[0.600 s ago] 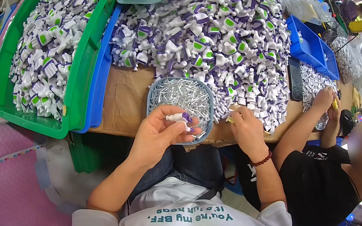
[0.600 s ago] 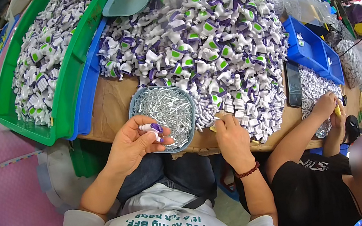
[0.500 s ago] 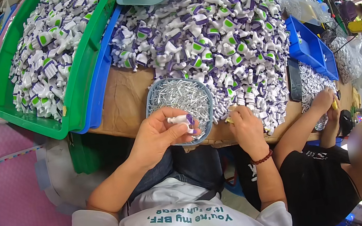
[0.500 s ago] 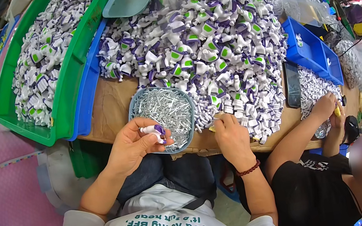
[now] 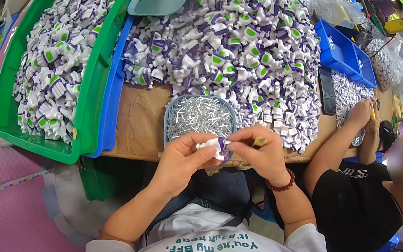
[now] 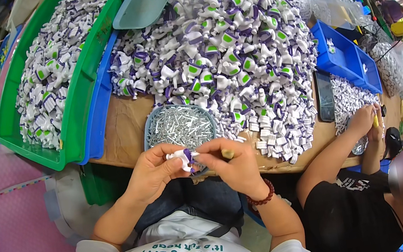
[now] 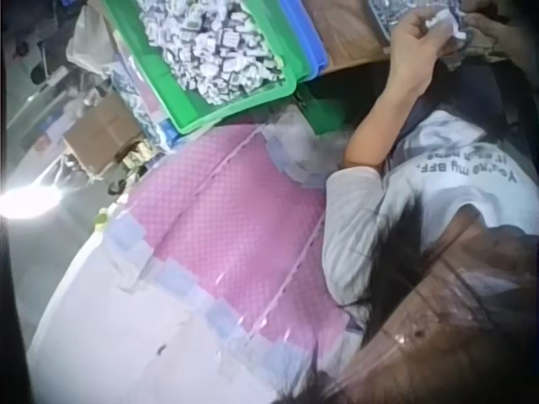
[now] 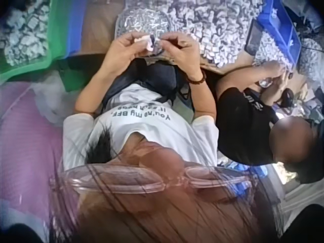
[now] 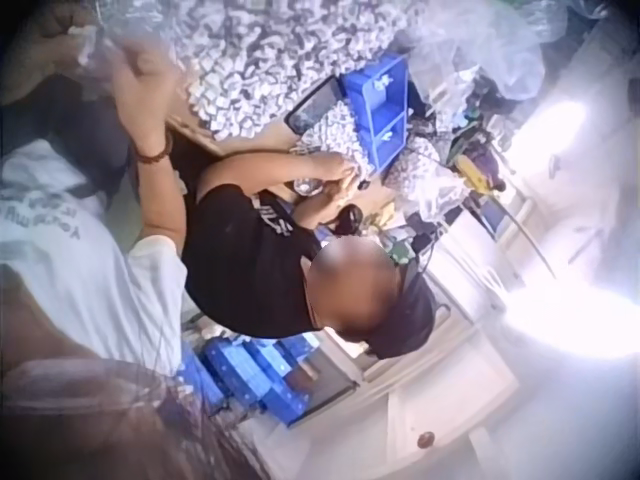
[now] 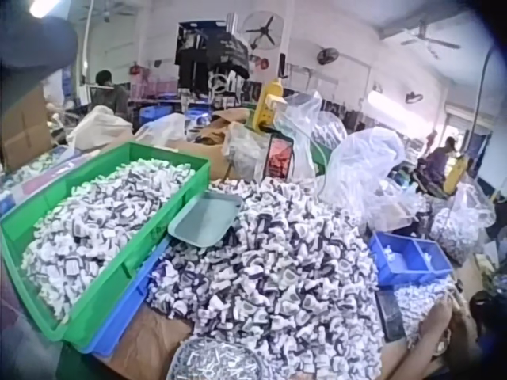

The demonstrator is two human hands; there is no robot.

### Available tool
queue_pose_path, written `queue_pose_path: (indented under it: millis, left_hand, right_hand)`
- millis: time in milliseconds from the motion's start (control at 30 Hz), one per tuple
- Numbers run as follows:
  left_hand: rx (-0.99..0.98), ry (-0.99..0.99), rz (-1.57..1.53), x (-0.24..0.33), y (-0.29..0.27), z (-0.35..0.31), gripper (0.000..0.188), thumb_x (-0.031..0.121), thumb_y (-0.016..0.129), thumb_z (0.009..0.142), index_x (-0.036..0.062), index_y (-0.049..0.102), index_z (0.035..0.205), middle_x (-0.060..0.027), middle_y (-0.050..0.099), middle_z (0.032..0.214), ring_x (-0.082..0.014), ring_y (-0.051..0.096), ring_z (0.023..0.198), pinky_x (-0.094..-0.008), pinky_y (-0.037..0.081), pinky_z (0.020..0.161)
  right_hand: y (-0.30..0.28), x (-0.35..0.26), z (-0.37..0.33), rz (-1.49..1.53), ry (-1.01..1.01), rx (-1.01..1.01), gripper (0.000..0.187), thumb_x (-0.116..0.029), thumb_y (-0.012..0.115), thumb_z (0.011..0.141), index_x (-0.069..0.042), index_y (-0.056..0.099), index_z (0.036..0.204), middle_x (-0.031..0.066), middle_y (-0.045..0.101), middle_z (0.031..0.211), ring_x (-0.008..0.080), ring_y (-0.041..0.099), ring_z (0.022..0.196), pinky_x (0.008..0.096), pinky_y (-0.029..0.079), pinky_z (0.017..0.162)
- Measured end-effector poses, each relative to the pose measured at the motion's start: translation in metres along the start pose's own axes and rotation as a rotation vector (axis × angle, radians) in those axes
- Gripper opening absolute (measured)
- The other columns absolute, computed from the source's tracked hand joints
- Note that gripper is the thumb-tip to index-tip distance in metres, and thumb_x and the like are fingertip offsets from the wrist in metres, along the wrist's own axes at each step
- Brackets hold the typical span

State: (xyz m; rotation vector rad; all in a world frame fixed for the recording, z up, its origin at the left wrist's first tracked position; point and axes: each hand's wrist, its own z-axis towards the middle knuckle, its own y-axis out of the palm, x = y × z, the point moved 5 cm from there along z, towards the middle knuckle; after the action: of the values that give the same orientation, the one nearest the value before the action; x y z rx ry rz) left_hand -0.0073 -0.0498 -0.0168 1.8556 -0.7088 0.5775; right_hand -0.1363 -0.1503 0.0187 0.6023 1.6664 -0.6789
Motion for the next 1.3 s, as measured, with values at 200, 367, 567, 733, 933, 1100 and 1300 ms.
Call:
queue_pose_path:
  millis: [200, 367, 567, 733, 933, 1100, 1300]
  left_hand:
    - [0.008, 0.005, 0.0, 0.0, -0.004, 0.001, 0.017, 0.007, 0.057, 0.089, 0.0018, 0.057, 0.105, -0.0077, 0.062, 0.095, -0.0142, 0.063, 0.085, -0.0268, 0.054, 0.074]
    - [0.003, -0.008, -0.009, 0.0, -0.003, 0.001, 0.019, 0.009, 0.058, 0.089, 0.001, 0.057, 0.106, -0.008, 0.062, 0.095, -0.0145, 0.063, 0.084, -0.0248, 0.053, 0.072]
    - [-0.036, -0.077, -0.123, -0.005, -0.002, -0.002, 0.019, 0.011, 0.055, 0.091, 0.0021, 0.056, 0.107, -0.0088, 0.062, 0.093, -0.0174, 0.065, 0.082, -0.0237, 0.052, 0.067]
    - [-0.05, -0.168, -0.239, -0.007, 0.001, -0.008, 0.019, 0.011, 0.055, 0.091, 0.0024, 0.057, 0.107, -0.0082, 0.063, 0.092, -0.0148, 0.064, 0.08, -0.0208, 0.052, 0.067]
    - [0.026, -0.096, -0.181, -0.007, 0.0, -0.009, 0.018, 0.01, 0.056, 0.09, 0.0031, 0.057, 0.107, -0.0076, 0.063, 0.091, -0.0144, 0.064, 0.077, -0.0209, 0.051, 0.065]
    - [-0.022, -0.065, -0.066, -0.012, -0.006, -0.003, 0.018, 0.009, 0.055, 0.09, 0.0031, 0.055, 0.108, -0.008, 0.061, 0.094, -0.015, 0.063, 0.079, -0.0222, 0.05, 0.065]
    - [-0.104, 0.404, 0.814, 0.033, 0.018, -0.012, 0.026, 0.002, 0.061, 0.084, 0.0035, 0.06, 0.11, -0.0053, 0.057, 0.094, -0.0123, 0.057, 0.089, -0.0221, 0.048, 0.068]
  right_hand:
    - [0.001, 0.0, -0.001, -0.128, -0.151, -0.04, 0.011, 0.001, 0.065, 0.079, 0.0, 0.066, 0.089, 0.0067, 0.065, 0.081, 0.0109, 0.058, 0.069, 0.0233, 0.044, 0.06]
    - [0.001, -0.003, -0.001, -0.105, -0.106, -0.031, 0.011, 0.001, 0.066, 0.078, 0.0, 0.066, 0.089, 0.0078, 0.065, 0.081, 0.0131, 0.059, 0.07, 0.0242, 0.045, 0.062]
    - [0.003, -0.01, -0.003, -0.165, -0.287, -0.064, 0.011, 0.004, 0.065, 0.076, 0.001, 0.065, 0.087, 0.0089, 0.064, 0.081, 0.0163, 0.06, 0.069, 0.0257, 0.046, 0.061]
    - [0.005, -0.022, -0.009, -0.334, -0.522, -0.072, 0.016, 0.007, 0.066, 0.072, 0.001, 0.064, 0.087, 0.011, 0.063, 0.078, 0.0221, 0.06, 0.067, 0.0285, 0.046, 0.057]
    - [0.009, -0.025, -0.011, -0.453, -0.608, -0.07, 0.018, 0.007, 0.068, 0.07, 0.001, 0.063, 0.086, 0.0114, 0.062, 0.078, 0.0226, 0.059, 0.065, 0.0293, 0.046, 0.056]
    - [0.008, -0.021, -0.009, -0.438, -0.521, -0.102, 0.015, 0.007, 0.066, 0.073, 0.001, 0.063, 0.087, 0.0105, 0.063, 0.078, 0.0196, 0.059, 0.064, 0.0278, 0.046, 0.056]
    - [0.011, -0.016, -0.009, -0.594, -0.453, -0.11, 0.023, 0.008, 0.059, 0.072, 0.001, 0.061, 0.094, 0.0127, 0.058, 0.077, 0.0268, 0.057, 0.064, 0.0334, 0.046, 0.056]
